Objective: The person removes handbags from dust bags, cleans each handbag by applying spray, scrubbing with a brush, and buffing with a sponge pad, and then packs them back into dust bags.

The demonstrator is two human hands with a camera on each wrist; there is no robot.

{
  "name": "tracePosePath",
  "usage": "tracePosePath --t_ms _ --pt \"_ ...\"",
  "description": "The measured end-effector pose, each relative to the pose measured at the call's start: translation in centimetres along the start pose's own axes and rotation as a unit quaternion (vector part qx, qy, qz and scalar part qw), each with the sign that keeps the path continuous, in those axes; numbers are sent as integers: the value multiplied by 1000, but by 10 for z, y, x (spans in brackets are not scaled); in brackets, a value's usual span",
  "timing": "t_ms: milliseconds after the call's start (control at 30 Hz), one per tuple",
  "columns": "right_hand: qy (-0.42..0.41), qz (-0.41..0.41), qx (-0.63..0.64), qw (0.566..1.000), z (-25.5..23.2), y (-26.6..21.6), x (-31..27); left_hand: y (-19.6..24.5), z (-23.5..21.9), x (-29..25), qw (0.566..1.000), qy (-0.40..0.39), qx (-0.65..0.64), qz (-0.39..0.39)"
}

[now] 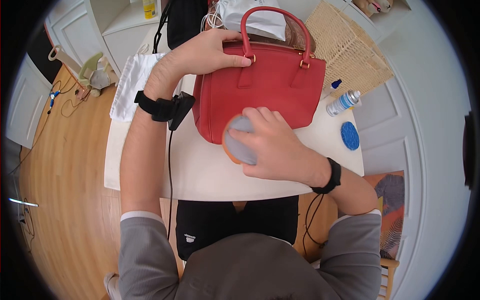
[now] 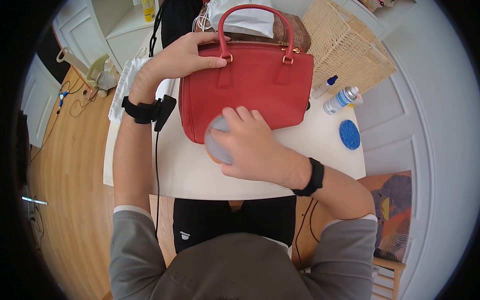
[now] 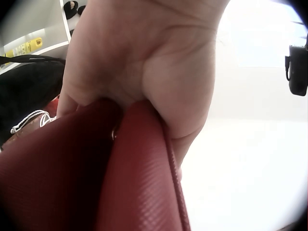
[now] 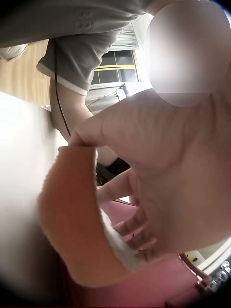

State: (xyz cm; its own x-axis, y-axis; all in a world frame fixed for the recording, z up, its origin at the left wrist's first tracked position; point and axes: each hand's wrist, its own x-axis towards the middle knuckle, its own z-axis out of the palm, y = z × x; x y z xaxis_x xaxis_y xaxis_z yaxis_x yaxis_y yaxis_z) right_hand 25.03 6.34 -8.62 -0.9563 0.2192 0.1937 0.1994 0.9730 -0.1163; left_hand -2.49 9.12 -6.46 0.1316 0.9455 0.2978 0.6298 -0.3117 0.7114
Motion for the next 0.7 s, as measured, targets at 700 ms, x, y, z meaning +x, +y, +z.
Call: tracePosePath --t_ms 700 --pt "192 -107 -209 953 -8 27 42 -8 7 2 997 70 -20 9"
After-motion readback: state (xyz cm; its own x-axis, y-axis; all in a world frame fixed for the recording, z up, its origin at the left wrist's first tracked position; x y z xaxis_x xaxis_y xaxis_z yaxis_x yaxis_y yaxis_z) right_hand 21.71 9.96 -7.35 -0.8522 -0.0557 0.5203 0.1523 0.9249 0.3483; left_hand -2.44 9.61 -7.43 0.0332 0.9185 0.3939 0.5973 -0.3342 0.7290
